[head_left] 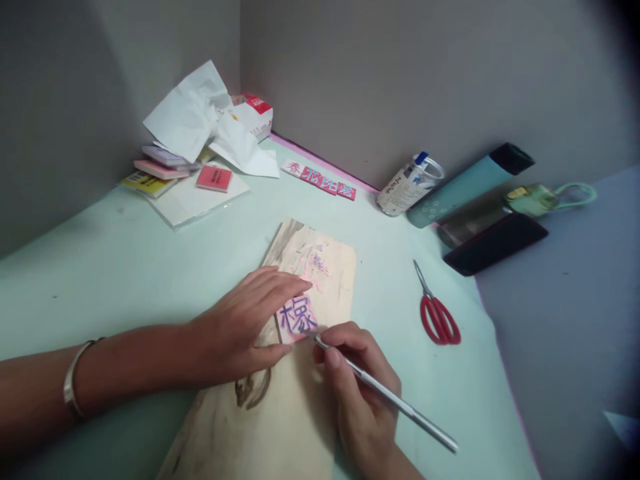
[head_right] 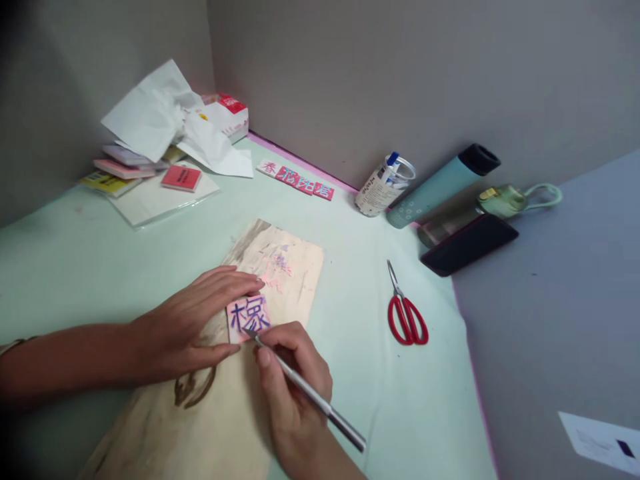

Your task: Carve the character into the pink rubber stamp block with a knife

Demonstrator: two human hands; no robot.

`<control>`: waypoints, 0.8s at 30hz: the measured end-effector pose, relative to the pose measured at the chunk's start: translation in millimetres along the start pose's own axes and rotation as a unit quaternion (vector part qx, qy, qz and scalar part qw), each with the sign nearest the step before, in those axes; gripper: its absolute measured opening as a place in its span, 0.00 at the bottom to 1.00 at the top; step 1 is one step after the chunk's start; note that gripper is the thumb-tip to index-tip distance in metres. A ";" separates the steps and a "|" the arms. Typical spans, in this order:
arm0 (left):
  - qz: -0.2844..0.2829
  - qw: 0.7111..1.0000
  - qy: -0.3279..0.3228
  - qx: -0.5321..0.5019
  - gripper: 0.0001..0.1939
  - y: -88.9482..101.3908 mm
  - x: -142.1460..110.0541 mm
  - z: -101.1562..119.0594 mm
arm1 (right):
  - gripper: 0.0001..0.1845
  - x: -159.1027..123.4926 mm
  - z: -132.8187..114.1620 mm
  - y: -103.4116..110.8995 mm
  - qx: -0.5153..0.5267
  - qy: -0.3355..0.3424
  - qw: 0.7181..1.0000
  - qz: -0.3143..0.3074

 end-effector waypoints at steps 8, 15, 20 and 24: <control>-0.058 0.994 -0.024 -0.086 0.36 3.5 -2.3 -14.6 | 0.06 -1.8 -10.4 -10.0 -0.061 0.043 0.997 0.001; -0.119 0.985 0.023 -0.121 0.32 8.7 0.5 -23.9 | 0.08 -2.1 -10.6 -8.2 -0.084 0.049 0.995 0.000; -0.121 0.986 0.019 -0.115 0.30 8.6 3.5 -18.6 | 0.06 -0.8 -12.3 -8.2 -0.101 0.049 0.994 -0.011; -0.087 0.991 -0.007 -0.104 0.27 7.7 2.0 -17.5 | 0.04 -2.2 -7.7 -7.0 -0.119 0.030 0.992 0.010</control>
Point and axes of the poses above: each hand's wrist, its own x-axis towards the middle knuckle, its own y-axis out of the back of the hand, z = x × y, the point moved 9 cm from there along x, towards the middle knuckle, and after that the axes turned 2 degrees about -x, right-handed, at the moved point
